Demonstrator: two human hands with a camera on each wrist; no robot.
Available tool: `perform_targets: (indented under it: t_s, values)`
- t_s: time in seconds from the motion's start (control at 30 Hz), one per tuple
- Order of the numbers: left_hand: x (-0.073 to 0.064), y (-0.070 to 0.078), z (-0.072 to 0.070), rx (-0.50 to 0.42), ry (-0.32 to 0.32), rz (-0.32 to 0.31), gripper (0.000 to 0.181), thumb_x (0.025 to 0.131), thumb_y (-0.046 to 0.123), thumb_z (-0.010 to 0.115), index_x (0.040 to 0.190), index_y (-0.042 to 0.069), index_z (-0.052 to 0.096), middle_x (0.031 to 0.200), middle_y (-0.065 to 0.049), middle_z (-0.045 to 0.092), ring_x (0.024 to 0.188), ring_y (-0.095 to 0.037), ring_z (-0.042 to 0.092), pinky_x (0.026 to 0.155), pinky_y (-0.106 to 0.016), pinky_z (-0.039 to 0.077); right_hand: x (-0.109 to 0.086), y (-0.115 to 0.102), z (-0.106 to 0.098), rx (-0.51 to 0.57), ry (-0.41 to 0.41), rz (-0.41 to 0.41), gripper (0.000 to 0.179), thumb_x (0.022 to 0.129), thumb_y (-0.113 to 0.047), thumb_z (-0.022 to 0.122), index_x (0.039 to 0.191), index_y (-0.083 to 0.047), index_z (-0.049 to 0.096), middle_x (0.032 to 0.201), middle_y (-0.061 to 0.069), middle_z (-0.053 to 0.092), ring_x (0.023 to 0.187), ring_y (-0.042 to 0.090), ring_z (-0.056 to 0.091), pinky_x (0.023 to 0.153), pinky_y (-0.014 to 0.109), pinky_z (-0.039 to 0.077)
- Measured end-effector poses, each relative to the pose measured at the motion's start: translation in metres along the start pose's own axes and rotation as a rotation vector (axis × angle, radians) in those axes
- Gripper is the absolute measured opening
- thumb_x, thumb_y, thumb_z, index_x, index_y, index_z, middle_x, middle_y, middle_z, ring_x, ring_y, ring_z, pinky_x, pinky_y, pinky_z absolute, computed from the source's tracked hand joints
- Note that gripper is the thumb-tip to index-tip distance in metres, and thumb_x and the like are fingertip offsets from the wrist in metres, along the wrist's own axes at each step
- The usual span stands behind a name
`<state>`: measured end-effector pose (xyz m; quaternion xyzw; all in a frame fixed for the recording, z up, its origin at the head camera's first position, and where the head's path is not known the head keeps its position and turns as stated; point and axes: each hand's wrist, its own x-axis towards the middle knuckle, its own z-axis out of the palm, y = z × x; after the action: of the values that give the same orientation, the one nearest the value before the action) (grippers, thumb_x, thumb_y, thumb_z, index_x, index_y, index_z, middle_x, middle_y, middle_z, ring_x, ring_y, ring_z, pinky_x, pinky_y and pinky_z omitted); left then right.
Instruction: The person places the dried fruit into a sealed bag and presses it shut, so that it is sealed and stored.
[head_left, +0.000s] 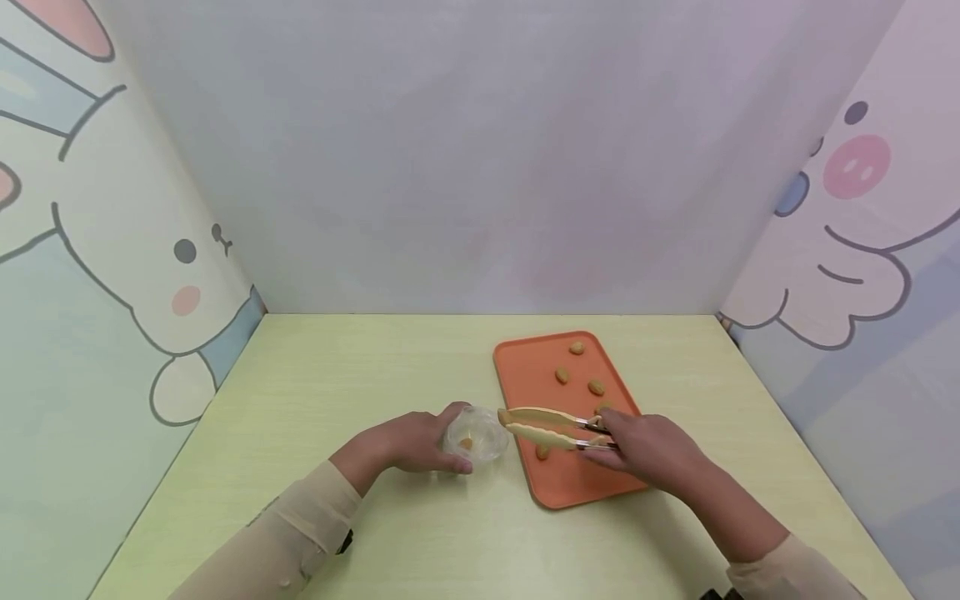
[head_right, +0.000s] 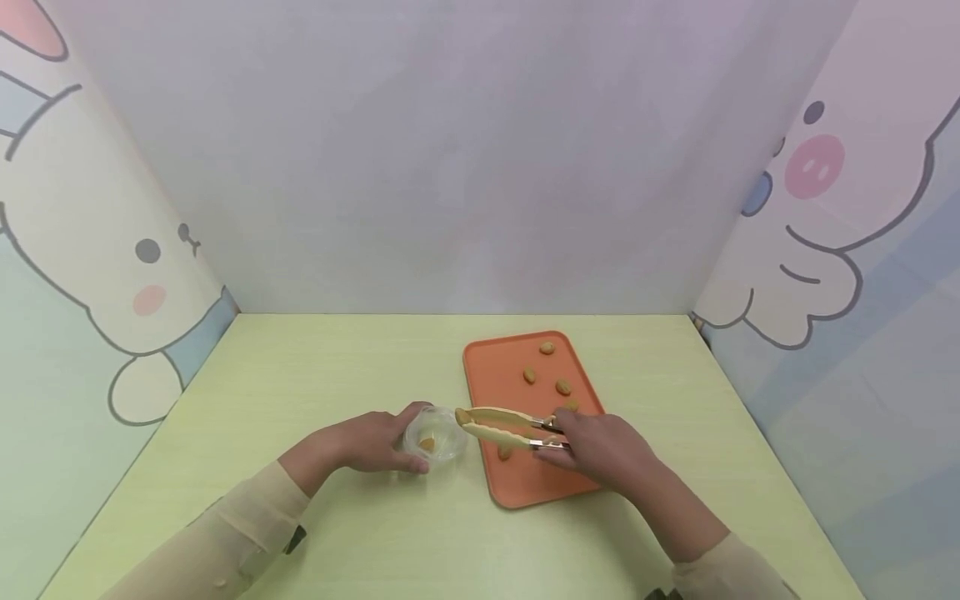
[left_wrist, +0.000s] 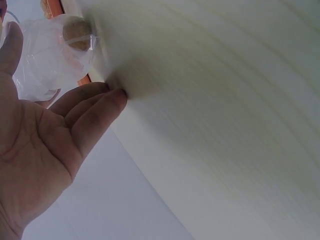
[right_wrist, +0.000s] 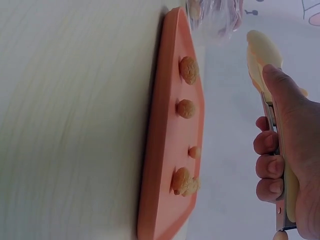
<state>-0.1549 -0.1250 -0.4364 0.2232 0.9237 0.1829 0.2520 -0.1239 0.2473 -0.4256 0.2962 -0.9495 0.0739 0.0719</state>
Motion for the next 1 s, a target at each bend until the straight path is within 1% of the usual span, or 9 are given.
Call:
perform_targets:
  t_s: [0.1, 0.17, 0.27, 0.43, 0.57, 0.67, 0.83, 1.0]
  values:
    - [0.001, 0.0, 0.0, 0.006, 0.001, 0.008, 0.094, 0.075, 0.072, 0.068, 0.149, 0.033, 0.025, 0.093, 0.004, 0.058, 0.084, -0.015, 0.054, 0.077, -0.037, 0.044, 0.003, -0.002, 0.0, -0.002, 0.016, -0.016, 0.038, 0.085, -0.055, 0.069, 0.096, -0.021, 0.056, 0.067, -0.019, 0.048, 0.045, -0.002, 0.028, 0.044, 0.02, 0.028]
    - [0.002, -0.001, 0.0, 0.007, 0.001, 0.017, 0.093, 0.076, 0.072, 0.068, 0.149, 0.033, 0.025, 0.092, 0.004, 0.058, 0.083, -0.015, 0.054, 0.076, -0.037, 0.044, 0.005, -0.004, 0.001, -0.011, 0.018, -0.016, 0.037, 0.084, -0.054, 0.071, 0.094, -0.022, 0.055, 0.066, -0.019, 0.046, 0.044, -0.001, 0.027, 0.043, 0.02, 0.027]
    - [0.003, -0.002, 0.0, 0.001, -0.004, 0.015, 0.093, 0.076, 0.072, 0.067, 0.149, 0.034, 0.024, 0.091, 0.004, 0.057, 0.082, -0.015, 0.054, 0.076, -0.036, 0.043, 0.008, -0.006, 0.0, -0.027, 0.01, -0.005, 0.038, 0.082, -0.054, 0.073, 0.09, -0.023, 0.053, 0.064, -0.019, 0.04, 0.043, 0.0, 0.026, 0.042, 0.02, 0.026]
    - [0.003, -0.003, 0.0, -0.012, -0.01, 0.003, 0.094, 0.075, 0.073, 0.067, 0.149, 0.034, 0.024, 0.09, 0.004, 0.057, 0.082, -0.015, 0.054, 0.074, -0.036, 0.043, 0.013, -0.009, -0.001, -0.056, 0.02, -0.022, 0.04, 0.081, -0.055, 0.073, 0.09, -0.022, 0.052, 0.063, -0.017, 0.038, 0.043, 0.001, 0.026, 0.042, 0.021, 0.025]
    - [0.003, -0.003, 0.001, -0.009, -0.009, 0.006, 0.093, 0.076, 0.072, 0.067, 0.149, 0.034, 0.024, 0.089, 0.004, 0.057, 0.081, -0.015, 0.054, 0.073, -0.036, 0.043, 0.017, -0.011, -0.001, -0.087, 0.036, -0.051, 0.042, 0.082, -0.056, 0.072, 0.089, -0.02, 0.051, 0.062, -0.016, 0.039, 0.043, 0.001, 0.025, 0.041, 0.021, 0.024]
    - [0.003, -0.003, 0.002, -0.005, -0.008, 0.011, 0.093, 0.076, 0.072, 0.067, 0.149, 0.033, 0.025, 0.088, 0.004, 0.057, 0.081, -0.015, 0.053, 0.074, -0.036, 0.043, 0.018, -0.012, -0.001, -0.094, 0.035, -0.053, 0.042, 0.082, -0.056, 0.072, 0.089, -0.02, 0.052, 0.062, -0.016, 0.04, 0.042, 0.001, 0.026, 0.041, 0.021, 0.025]
    - [0.002, -0.002, 0.001, 0.002, -0.007, 0.018, 0.093, 0.076, 0.072, 0.067, 0.149, 0.031, 0.026, 0.088, 0.003, 0.057, 0.079, -0.015, 0.053, 0.072, -0.036, 0.042, 0.022, -0.015, -0.003, -0.091, 0.02, -0.047, 0.042, 0.082, -0.057, 0.071, 0.093, -0.02, 0.055, 0.063, -0.016, 0.042, 0.043, 0.001, 0.027, 0.042, 0.021, 0.026]
    - [0.002, -0.002, 0.001, -0.001, -0.002, 0.02, 0.092, 0.077, 0.071, 0.067, 0.148, 0.03, 0.026, 0.086, 0.003, 0.057, 0.078, -0.015, 0.053, 0.071, -0.036, 0.042, 0.025, -0.017, -0.005, -0.094, 0.046, -0.073, 0.043, 0.081, -0.055, 0.073, 0.097, -0.019, 0.057, 0.065, -0.016, 0.048, 0.044, 0.0, 0.028, 0.042, 0.02, 0.026]
